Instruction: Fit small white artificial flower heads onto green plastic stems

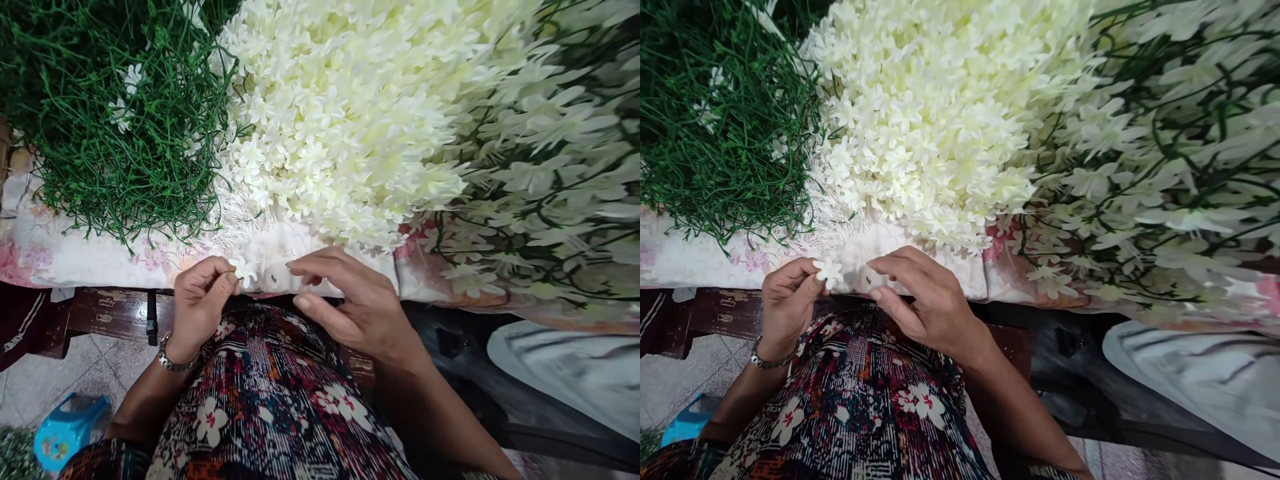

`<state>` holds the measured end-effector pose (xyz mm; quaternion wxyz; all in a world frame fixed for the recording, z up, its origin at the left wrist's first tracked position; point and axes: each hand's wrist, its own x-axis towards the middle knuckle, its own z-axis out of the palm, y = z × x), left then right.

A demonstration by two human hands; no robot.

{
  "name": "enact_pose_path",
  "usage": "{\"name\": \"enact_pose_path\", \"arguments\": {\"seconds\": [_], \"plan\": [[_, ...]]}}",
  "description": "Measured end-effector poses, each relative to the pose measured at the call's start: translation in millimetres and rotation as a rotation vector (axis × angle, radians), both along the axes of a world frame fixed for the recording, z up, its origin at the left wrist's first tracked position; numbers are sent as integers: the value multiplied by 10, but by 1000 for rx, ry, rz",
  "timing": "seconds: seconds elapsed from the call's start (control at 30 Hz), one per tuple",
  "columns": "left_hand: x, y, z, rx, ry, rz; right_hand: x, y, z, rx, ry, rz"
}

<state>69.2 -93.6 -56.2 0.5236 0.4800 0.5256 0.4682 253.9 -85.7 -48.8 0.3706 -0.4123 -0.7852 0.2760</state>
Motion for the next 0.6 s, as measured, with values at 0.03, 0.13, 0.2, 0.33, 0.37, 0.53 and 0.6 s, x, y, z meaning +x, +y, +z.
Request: {"name": "enact_pose_path", "arguments": {"seconds": [0.03, 0.13, 0.2, 0.33, 0.37, 0.53, 0.6], "plan": [[-21, -27, 36, -38, -79, 54, 17, -26, 14, -35, -8, 18], [-42, -108, 158, -91, -273, 140, -7, -97, 0, -119, -73, 125], [-29, -149, 230, -94, -366, 159, -65, -128, -35, -146, -74, 176], [3, -185, 302, -120, -490, 167, -152, -149, -83, -178, 44, 163], [7, -187, 307, -139, -511, 163, -162, -148, -88, -202, 82, 117], [22, -173, 301, -223, -654, 43, -224, -97, -102, -332, 249, -1], [26, -157, 284, -228, -709, -30, -252, -61, -94, -249, 228, -1]]}}
